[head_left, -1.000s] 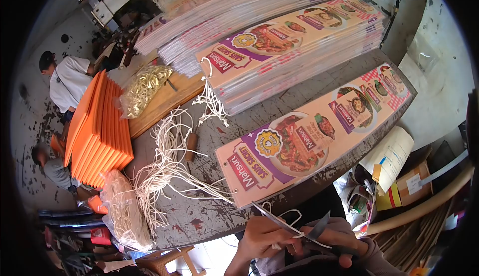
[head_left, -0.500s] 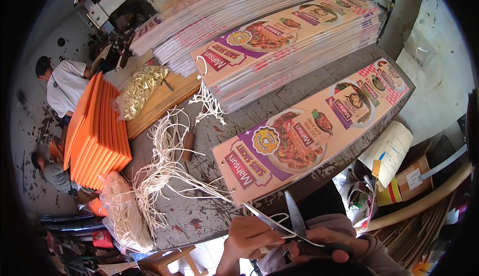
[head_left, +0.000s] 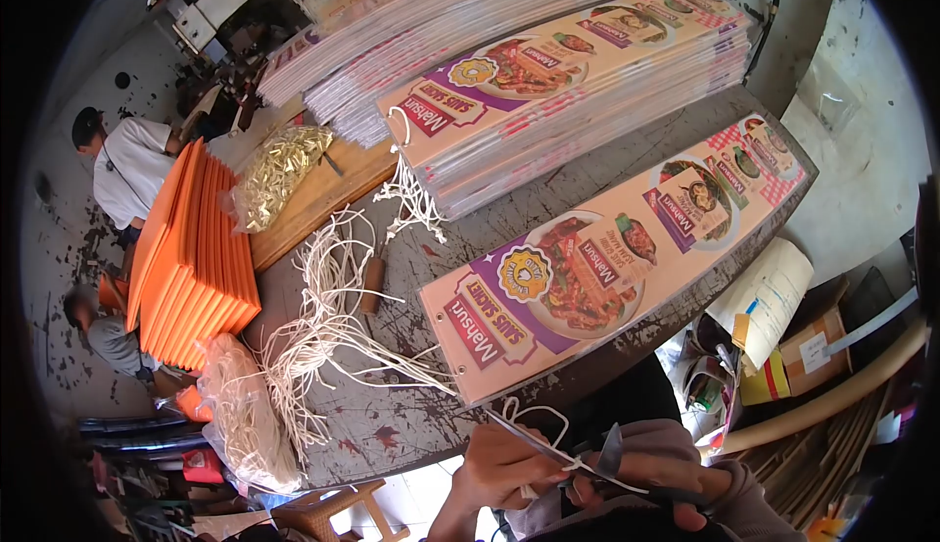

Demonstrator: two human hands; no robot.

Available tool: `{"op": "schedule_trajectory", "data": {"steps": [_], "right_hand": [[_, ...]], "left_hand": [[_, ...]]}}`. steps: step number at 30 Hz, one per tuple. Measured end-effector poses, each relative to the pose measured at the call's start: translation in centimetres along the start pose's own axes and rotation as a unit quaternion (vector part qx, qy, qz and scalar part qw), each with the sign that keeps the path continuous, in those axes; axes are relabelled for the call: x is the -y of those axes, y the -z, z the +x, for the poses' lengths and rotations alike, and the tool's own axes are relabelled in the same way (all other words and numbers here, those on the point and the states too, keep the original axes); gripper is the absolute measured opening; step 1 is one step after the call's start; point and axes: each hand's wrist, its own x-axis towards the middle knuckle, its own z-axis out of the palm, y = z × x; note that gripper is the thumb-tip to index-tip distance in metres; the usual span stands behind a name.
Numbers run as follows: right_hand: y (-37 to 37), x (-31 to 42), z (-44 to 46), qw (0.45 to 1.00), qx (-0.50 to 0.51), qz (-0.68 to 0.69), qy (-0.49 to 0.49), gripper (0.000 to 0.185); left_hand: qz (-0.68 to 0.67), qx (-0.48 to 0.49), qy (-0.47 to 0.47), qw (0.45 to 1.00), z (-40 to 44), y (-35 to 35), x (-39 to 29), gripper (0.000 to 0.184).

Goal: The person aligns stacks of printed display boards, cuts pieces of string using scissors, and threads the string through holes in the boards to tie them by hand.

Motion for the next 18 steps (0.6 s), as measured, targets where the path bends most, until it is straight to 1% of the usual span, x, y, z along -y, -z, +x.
{"op": "schedule_trajectory", "data": {"steps": [1, 3, 4, 5, 7, 8, 9, 10, 11, 12, 13, 15, 16, 18], "right_hand": [[-0.1, 0.0, 0.0, 1.0, -0.011, -0.006, 0.01, 0.075], [-0.2, 0.3, 0.3, 1.0, -0.029, -0.001, -0.003, 0.071], [-0.2, 0.2, -0.2, 0.999, -0.032, -0.003, -0.003, 0.071], [-0.1, 0.0, -0.9, 0.997, 0.0, 0.054, -0.051, 0.066], [-0.2, -0.3, -1.5, 0.988, 0.034, 0.111, -0.099, 0.062], [-0.4, -0.4, -1.5, 0.928, 0.061, 0.248, -0.271, 0.069], [-0.5, -0.8, -1.7, 0.879, 0.079, 0.315, -0.349, 0.074], [-0.7, -1.1, -2.0, 0.82, 0.087, 0.371, -0.428, 0.081], [-0.9, -1.8, -2.5, 0.845, 0.097, 0.416, -0.322, 0.078], [-0.9, -1.9, -2.8, 0.854, 0.101, 0.435, -0.267, 0.077], [-0.9, -1.9, -2.8, 0.858, 0.105, 0.455, -0.211, 0.076], [-0.6, -0.3, -2.0, 0.848, 0.079, 0.372, -0.369, 0.103], [-0.7, -0.1, -2.0, 0.848, 0.079, 0.373, -0.369, 0.103], [-0.9, 0.1, -2.0, 0.864, 0.079, 0.339, -0.363, 0.103]], "left_hand": [[0.009, 0.009, 0.006, 1.0, -0.2, -0.1, -0.1, 0.008], [0.015, 0.021, 0.012, 1.0, -0.3, -0.5, -0.2, 0.008], [-0.03, 0.029, 0.015, 0.999, -0.2, -0.8, -0.1, 0.007], [-0.075, 0.036, 0.018, 0.996, -0.1, -1.0, -0.1, 0.006], [-0.053, 0.038, 0.015, 0.998, 0.0, -0.6, 0.0, 0.006], [-0.03, 0.039, 0.013, 0.999, -0.1, -0.3, 0.0, 0.005], [0.03, 0.029, 0.004, 0.999, -0.9, -0.1, 0.3, 0.006], [0.03, 0.028, 0.003, 0.999, -0.9, 0.2, 0.5, 0.006], [0.031, 0.031, -0.002, 0.999, -1.0, 0.5, 0.5, 0.007], [0.032, 0.035, -0.008, 0.999, -0.9, 0.7, 0.6, 0.007], [0.046, 0.016, -0.006, 0.999, -0.7, 0.7, 0.4, 0.011], [0.047, 0.016, 0.002, 0.999, -0.8, 0.9, 0.4, 0.012], [0.049, 0.015, 0.01, 0.999, -0.8, 1.1, 0.3, 0.013], [0.044, 0.023, 0.003, 0.999, -1.3, 1.4, 0.9, 0.011]]}}
